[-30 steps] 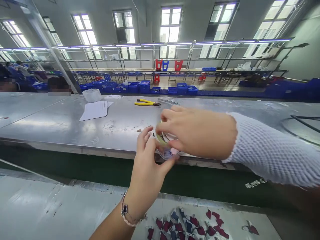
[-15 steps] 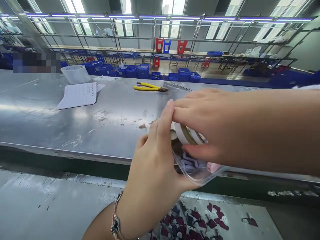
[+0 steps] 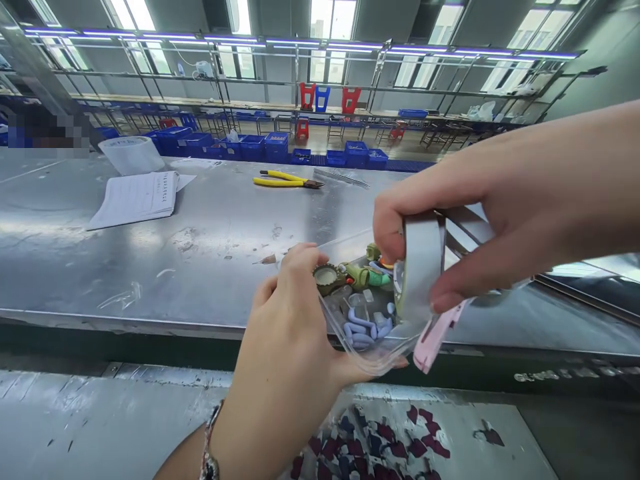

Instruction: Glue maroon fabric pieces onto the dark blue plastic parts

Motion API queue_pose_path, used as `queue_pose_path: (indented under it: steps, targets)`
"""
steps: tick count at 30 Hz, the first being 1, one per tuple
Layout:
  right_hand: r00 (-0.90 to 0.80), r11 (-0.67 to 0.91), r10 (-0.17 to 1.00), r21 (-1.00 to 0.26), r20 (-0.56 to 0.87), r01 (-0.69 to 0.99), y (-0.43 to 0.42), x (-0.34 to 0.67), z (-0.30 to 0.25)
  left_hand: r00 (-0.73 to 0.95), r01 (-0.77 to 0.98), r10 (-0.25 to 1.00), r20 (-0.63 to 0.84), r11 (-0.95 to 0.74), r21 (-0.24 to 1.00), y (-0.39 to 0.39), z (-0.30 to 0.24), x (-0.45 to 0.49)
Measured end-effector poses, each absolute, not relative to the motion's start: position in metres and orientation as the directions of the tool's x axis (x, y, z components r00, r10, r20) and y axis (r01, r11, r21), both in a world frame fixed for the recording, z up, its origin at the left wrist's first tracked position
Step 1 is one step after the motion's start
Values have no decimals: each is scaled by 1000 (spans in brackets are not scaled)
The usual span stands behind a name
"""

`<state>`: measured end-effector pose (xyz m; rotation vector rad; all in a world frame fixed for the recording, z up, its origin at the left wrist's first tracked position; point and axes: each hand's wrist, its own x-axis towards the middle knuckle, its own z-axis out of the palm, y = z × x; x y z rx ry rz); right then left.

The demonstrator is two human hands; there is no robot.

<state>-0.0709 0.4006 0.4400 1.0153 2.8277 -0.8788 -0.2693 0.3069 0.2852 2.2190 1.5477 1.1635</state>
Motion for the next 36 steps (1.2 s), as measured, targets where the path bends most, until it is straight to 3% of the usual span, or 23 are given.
queue_pose_path:
  steps: [3,6,9,11,14,17,22,26,31,36]
  targets:
    - [-783,630,509,-466,-356,621,401,-75,446,183,741,863,471,-436,510,308,288,-277]
    - [-792,609,523,-511,-317,607,402,-70,446,298,777,835,462,-493,391,311,298,-291]
    - [-847,616,441,-587,-295,525,406,-59,445,422,773,794,438,-568,284,315,308,-301]
    - [-869,604,398,-629,-294,489,411,-54,444,470,755,773,426,-602,260,316,313,-302]
    - [-830,563,451,-618,-328,549,418,-54,443,468,752,746,474,-618,231,316,314,-294]
    - [-821,552,503,-631,-269,545,426,-60,439,446,745,722,529,-627,229,313,313,-288]
    - [-893,629,445,-685,-72,368,440,-66,427,346,705,710,613,-628,330,296,301,-306]
    - [-905,639,424,-715,19,284,445,-66,419,235,628,605,761,-692,356,284,294,-320]
    - [-901,597,419,-781,110,182,447,-63,418,362,732,661,657,-638,239,300,318,-300]
    - [-888,551,453,-807,76,212,446,-58,418,305,819,771,560,-512,260,318,338,-281]
